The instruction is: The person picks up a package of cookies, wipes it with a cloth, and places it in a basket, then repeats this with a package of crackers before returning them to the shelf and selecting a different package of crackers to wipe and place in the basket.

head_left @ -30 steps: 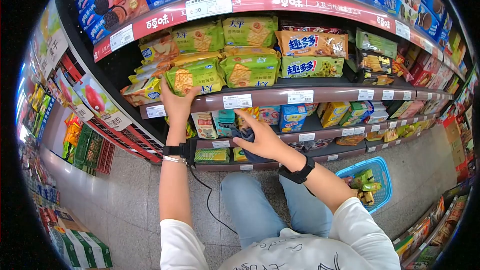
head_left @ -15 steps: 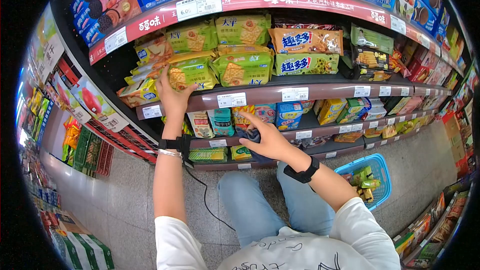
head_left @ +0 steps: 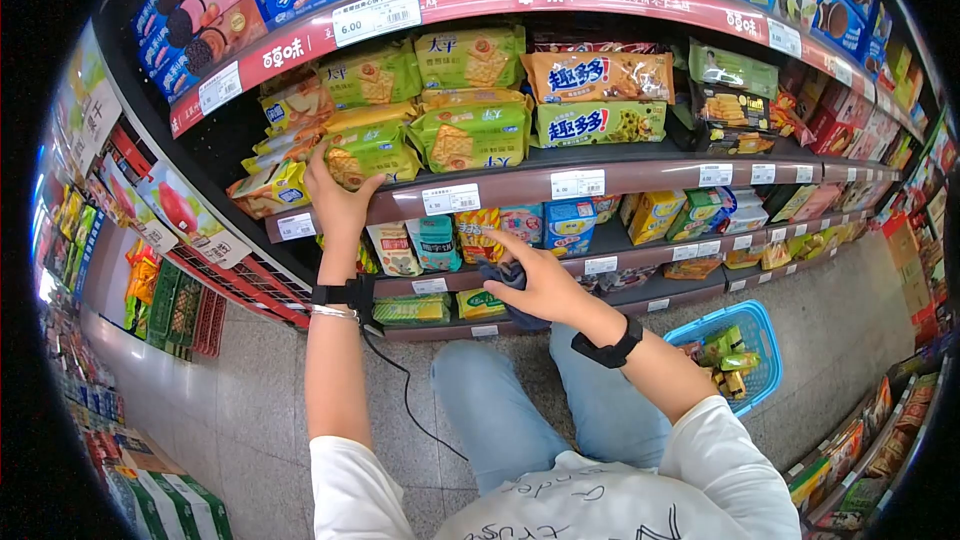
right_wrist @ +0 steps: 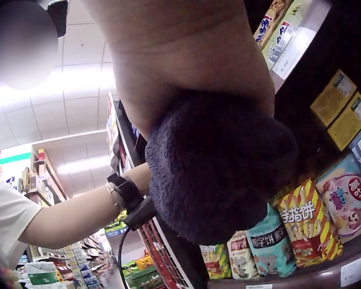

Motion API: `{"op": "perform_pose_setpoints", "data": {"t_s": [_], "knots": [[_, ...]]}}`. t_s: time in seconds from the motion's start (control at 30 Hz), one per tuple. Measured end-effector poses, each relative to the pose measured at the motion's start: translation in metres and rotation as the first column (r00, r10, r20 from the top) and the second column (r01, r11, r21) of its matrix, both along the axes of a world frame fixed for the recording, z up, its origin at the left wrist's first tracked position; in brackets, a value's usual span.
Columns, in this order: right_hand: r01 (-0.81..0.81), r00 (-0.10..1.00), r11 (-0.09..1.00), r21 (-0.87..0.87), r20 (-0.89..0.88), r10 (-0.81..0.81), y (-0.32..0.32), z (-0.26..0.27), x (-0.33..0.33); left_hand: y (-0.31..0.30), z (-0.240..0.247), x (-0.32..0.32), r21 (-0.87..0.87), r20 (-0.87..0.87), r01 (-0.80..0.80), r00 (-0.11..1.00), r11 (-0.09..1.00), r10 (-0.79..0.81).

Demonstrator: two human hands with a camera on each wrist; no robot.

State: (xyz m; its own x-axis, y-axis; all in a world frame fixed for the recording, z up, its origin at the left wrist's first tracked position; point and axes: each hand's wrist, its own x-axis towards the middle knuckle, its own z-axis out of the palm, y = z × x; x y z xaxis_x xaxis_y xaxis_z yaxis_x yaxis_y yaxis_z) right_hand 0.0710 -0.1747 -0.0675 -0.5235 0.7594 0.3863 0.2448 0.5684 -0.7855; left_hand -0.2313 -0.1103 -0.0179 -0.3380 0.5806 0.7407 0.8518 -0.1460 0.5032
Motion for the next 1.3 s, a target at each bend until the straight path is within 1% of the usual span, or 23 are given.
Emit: {"op": "perform_pose_setpoints", "data": {"t_s": [0.13,0.27,0.3,0.33,0.4,0.47,0.53,0.6,0.63,0.67,0.73,0.77,0.83,0.87,0.9,0.93,1.0,1.03,1.13,1.17,1.2,1.27,1.3], "knots": [[0.01,1.0,1.0,0.009,-0.023,-0.01,-0.002,-0.002,0.018,-0.003,-0.003,-0.003,0.029,-0.062,-0.044,0.997,0.999,0.046],[0.086,0.996,0.995,0.059,0.0,-0.086,-0.014,0.007,0.052,-0.015,-0.005,0.012,0.085,0.003,-0.099,0.995,0.991,0.099],[0.092,0.996,0.996,-0.008,0.007,-0.092,-0.019,0.016,0.063,-0.02,-0.002,0.02,0.089,0.007,-0.122,0.993,0.989,0.121],[0.138,0.99,0.989,0.056,-0.014,-0.137,-0.023,0.019,0.074,-0.026,0.001,0.029,0.091,0.013,-0.143,0.99,0.986,0.142],[0.213,0.977,0.97,0.113,-0.023,-0.212,-0.031,0.027,0.097,-0.033,0.005,0.046,0.118,0.041,-0.054,0.998,0.992,0.049],[0.278,0.96,0.956,0.093,0.01,-0.28,-0.042,0.036,0.125,-0.035,0.005,0.061,0.136,0.031,0.045,0.998,0.99,-0.05],[0.341,0.938,0.938,0.067,0.042,-0.344,-0.061,0.053,0.151,-0.038,0.006,0.084,0.114,0.122,0.136,0.981,0.984,-0.15],[0.421,0.898,0.883,0.207,0.04,-0.437,-0.074,0.053,0.182,-0.043,0.008,0.106,0.071,0.21,0.232,0.947,0.97,-0.242],[0.46,0.875,0.859,0.225,0.053,-0.482,-0.083,0.055,0.199,-0.046,0.009,0.12,0.056,0.203,0.251,0.945,0.966,-0.257],[0.506,0.844,0.848,0.161,0.111,-0.525,-0.093,0.06,0.216,-0.05,0.008,0.133,0.046,0.226,0.292,0.929,0.955,-0.295],[0.602,0.769,0.784,0.148,0.158,-0.62,-0.117,0.063,0.252,-0.055,0.006,0.16,0.034,0.269,0.373,0.89,0.927,-0.368],[0.638,0.734,0.747,0.187,0.145,-0.664,-0.13,0.064,0.267,-0.055,0.002,0.173,0.052,0.288,0.446,0.85,0.894,-0.441],[0.699,0.664,0.67,0.249,0.123,-0.738,-0.153,0.065,0.299,-0.063,0.002,0.205,0.069,0.484,0.659,0.634,0.749,-0.603],[0.752,0.609,0.627,0.201,0.153,-0.779,-0.169,0.072,0.311,-0.07,0.005,0.223,0.094,0.571,0.745,0.503,0.66,-0.649],[0.772,0.573,0.59,0.237,0.144,-0.807,-0.181,0.077,0.323,-0.087,0.019,0.245,0.078,0.634,0.799,0.421,0.596,-0.649],[0.788,0.538,0.553,0.273,0.134,-0.832,-0.192,0.082,0.334,-0.096,0.026,0.262,0.06,0.654,0.832,0.385,0.552,-0.651],[0.819,0.48,0.497,0.287,0.131,-0.867,-0.213,0.097,0.349,-0.118,0.048,0.292,0.082,0.723,0.904,0.237,0.42,-0.649],[0.791,0.463,0.476,0.383,0.134,-0.876,-0.222,0.103,0.358,-0.123,0.054,0.305,0.109,0.72,0.917,0.193,0.383,-0.666],[0.811,0.383,0.419,0.409,0.17,-0.908,-0.252,0.126,0.373,-0.13,0.064,0.334,0.185,0.628,0.931,0.136,0.316,-0.766],[0.798,0.341,0.389,0.46,0.187,-0.921,-0.263,0.13,0.381,-0.135,0.067,0.342,0.201,0.632,0.933,0.109,0.299,-0.767],[0.825,0.309,0.372,0.425,0.213,-0.927,-0.274,0.14,0.385,-0.137,0.068,0.348,0.195,0.632,0.938,0.103,0.286,-0.768],[0.823,0.23,0.31,0.475,0.221,-0.948,-0.295,0.155,0.393,-0.14,0.068,0.356,0.181,0.632,0.948,0.091,0.261,-0.77],[0.802,0.225,0.31,0.511,0.223,-0.949,-0.305,0.161,0.402,-0.142,0.067,0.358,0.171,0.636,0.951,0.093,0.258,-0.766]]}}
